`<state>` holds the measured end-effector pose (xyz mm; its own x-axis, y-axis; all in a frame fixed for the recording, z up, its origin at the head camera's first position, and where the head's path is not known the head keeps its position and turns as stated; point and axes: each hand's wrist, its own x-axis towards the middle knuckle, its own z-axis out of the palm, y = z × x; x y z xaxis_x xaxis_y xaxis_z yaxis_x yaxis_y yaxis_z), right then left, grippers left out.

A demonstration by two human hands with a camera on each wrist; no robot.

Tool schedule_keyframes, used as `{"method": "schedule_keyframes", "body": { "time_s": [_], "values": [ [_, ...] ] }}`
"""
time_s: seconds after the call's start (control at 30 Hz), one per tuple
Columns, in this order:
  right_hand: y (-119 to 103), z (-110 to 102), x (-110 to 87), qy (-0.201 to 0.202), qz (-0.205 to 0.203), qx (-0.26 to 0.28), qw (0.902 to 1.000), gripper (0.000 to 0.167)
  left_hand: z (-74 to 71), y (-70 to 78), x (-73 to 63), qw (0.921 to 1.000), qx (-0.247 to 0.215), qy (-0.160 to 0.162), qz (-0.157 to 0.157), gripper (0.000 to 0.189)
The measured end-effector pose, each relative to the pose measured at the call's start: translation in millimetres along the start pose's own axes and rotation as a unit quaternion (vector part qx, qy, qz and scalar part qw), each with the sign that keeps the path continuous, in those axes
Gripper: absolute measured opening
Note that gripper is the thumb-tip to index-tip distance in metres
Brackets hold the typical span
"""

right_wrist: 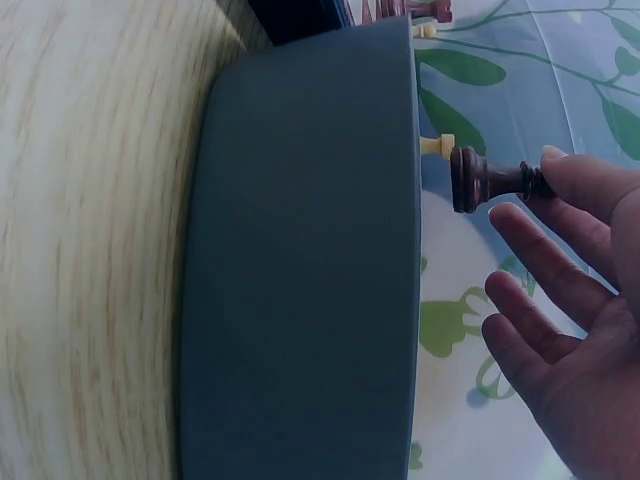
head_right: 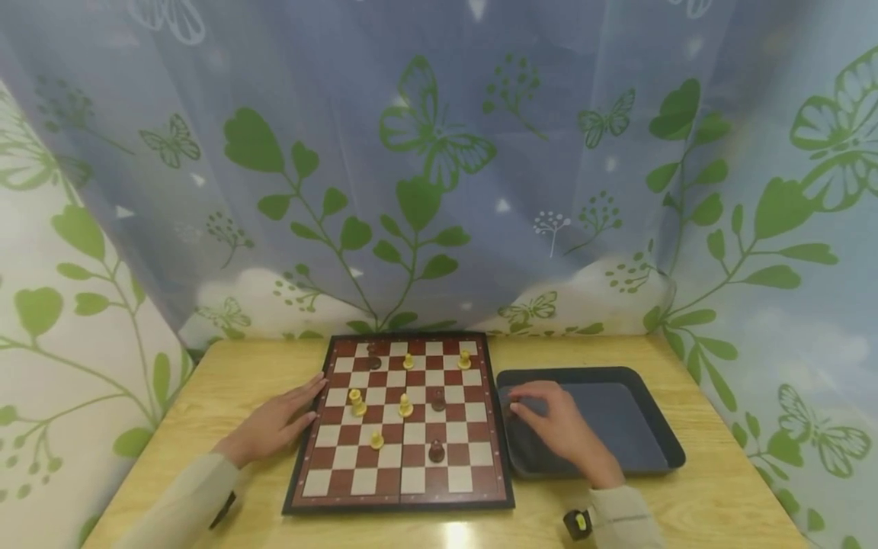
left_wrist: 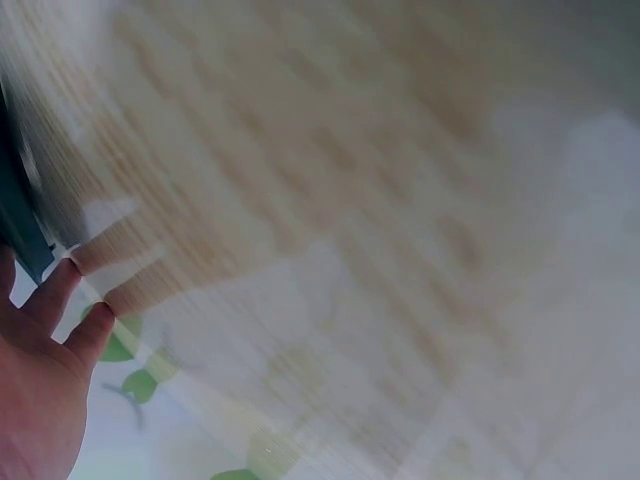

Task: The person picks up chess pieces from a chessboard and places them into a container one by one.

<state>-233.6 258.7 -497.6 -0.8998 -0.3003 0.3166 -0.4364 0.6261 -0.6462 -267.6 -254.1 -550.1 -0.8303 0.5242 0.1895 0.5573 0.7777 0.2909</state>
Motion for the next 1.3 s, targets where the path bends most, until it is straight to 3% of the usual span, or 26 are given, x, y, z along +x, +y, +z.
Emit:
{"method": "schedule_keyframes", "body": {
  "time_s": [0.77, 1.3],
  "values": [
    [14.5, -20.4, -8.0, 0.024, 0.026, -0.018, 0.9992, 0.024, 2.9, 0.7, 2.2, 0.9996, -0.004, 0.021, 0.016, 0.059],
    [18.6, -38.5, -11.9, 0.043, 0.039, -0.02, 0.9981, 0.023, 2.4, 0.9, 0.8, 0.9999, -0.01, 0.008, 0.0, 0.061]
  ]
}}
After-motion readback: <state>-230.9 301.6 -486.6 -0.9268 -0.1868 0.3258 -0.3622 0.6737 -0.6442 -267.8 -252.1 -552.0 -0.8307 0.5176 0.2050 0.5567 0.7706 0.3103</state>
